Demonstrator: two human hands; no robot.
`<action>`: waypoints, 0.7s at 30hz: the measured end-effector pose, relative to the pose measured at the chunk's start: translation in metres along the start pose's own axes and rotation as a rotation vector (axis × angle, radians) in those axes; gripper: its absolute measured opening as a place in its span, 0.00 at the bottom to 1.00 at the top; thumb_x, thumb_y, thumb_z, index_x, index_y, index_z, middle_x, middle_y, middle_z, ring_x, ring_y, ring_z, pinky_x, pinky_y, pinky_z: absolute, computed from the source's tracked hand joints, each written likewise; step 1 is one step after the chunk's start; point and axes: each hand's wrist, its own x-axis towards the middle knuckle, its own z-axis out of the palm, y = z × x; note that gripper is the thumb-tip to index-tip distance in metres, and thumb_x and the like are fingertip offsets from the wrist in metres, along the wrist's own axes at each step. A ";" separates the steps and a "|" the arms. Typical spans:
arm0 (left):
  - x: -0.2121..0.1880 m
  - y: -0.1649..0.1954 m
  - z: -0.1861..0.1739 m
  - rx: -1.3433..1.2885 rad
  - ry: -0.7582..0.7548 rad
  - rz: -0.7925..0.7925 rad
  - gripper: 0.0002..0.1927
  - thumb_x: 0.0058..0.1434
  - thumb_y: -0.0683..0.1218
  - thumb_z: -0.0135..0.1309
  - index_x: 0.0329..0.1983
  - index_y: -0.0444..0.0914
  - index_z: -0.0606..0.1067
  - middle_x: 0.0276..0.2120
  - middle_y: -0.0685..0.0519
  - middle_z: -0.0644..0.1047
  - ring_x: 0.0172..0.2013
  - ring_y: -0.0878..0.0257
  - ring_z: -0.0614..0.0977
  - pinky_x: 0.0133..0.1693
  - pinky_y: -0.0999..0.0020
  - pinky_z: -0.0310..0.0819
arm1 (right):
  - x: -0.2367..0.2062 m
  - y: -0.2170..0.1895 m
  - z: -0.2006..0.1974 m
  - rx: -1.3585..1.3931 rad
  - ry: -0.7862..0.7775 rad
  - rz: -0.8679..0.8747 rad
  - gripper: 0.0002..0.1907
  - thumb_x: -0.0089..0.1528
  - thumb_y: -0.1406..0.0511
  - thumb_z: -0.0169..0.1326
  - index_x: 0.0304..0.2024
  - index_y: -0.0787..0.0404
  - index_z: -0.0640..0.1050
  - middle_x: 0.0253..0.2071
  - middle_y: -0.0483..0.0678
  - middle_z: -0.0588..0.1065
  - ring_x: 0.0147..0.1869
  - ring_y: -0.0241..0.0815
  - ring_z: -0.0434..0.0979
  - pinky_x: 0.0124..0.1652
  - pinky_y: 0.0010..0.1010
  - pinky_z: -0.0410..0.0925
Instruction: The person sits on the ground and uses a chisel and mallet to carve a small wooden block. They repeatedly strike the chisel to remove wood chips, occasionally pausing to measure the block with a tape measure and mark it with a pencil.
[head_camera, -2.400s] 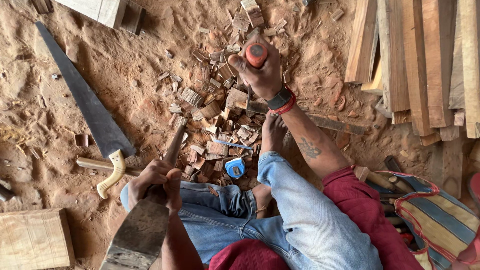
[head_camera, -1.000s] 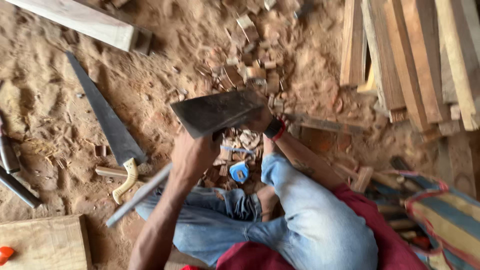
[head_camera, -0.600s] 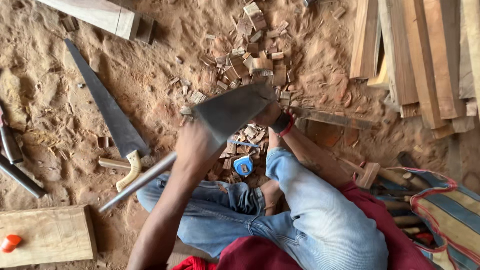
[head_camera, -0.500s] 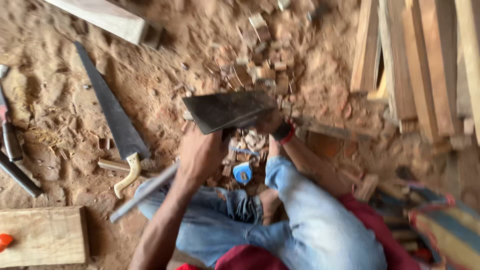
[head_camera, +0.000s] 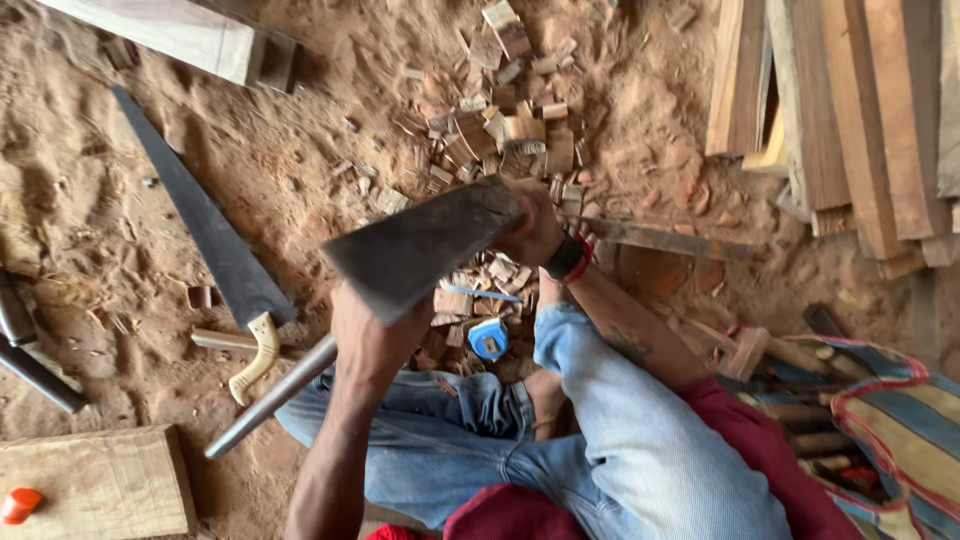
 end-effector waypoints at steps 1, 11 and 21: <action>-0.005 0.001 -0.001 -0.038 -0.021 -0.061 0.07 0.59 0.45 0.63 0.37 0.38 0.82 0.27 0.46 0.81 0.22 0.49 0.80 0.24 0.56 0.74 | 0.006 -0.009 0.002 0.123 0.013 0.031 0.14 0.55 0.63 0.68 0.39 0.59 0.78 0.38 0.45 0.78 0.38 0.37 0.78 0.37 0.28 0.71; -0.037 -0.002 -0.031 -0.339 0.226 -0.068 0.10 0.66 0.46 0.62 0.46 0.36 0.80 0.35 0.48 0.82 0.31 0.57 0.83 0.35 0.62 0.77 | 0.100 -0.011 0.007 0.656 0.789 0.293 0.09 0.65 0.66 0.61 0.31 0.56 0.75 0.20 0.41 0.71 0.19 0.28 0.71 0.18 0.22 0.61; -0.028 -0.030 0.016 -0.430 0.579 -0.001 0.15 0.71 0.45 0.64 0.43 0.39 0.67 0.33 0.54 0.72 0.28 0.66 0.73 0.32 0.69 0.71 | 0.114 -0.020 -0.032 0.101 0.202 0.093 0.16 0.69 0.57 0.65 0.36 0.58 0.75 0.28 0.44 0.73 0.29 0.36 0.74 0.33 0.29 0.71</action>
